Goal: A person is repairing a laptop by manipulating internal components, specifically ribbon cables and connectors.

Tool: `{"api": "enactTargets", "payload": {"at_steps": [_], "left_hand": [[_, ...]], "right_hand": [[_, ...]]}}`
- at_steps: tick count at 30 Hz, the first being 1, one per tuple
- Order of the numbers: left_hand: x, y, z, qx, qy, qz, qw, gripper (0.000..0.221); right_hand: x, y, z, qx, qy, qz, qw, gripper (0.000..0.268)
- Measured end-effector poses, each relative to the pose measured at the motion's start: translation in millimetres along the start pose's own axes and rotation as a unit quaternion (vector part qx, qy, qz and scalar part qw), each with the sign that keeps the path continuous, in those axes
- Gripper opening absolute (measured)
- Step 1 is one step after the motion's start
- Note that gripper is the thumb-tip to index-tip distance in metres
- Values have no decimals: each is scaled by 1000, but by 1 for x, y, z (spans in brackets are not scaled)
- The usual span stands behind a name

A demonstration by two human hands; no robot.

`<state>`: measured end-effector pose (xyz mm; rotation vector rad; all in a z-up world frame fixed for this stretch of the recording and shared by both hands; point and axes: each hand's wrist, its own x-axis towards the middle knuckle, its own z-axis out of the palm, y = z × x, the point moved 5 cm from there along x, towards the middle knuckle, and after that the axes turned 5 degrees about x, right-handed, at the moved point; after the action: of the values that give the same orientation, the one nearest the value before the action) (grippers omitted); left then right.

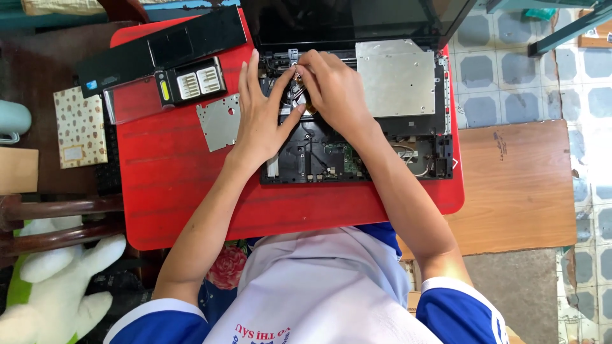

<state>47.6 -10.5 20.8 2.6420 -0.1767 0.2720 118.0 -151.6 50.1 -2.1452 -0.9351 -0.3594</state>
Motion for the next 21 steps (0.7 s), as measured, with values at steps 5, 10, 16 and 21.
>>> {"api": "enactTargets", "payload": {"at_steps": [5, 10, 16, 21], "left_hand": [[-2, -1, 1, 4, 3, 5, 1000, 56], [-2, -2, 3, 3, 11, 12, 1000, 54], [-1, -2, 3, 13, 4, 4, 1000, 55], [-3, -5, 5, 20, 5, 9, 1000, 54]], "right_hand": [[-1, -1, 1, -7, 4, -5, 1000, 11], [-1, 0, 2, -10, 6, -9, 1000, 14], [-1, 4, 4, -21, 1, -10, 1000, 16], [-1, 2, 3, -18, 2, -20, 1000, 15]]}}
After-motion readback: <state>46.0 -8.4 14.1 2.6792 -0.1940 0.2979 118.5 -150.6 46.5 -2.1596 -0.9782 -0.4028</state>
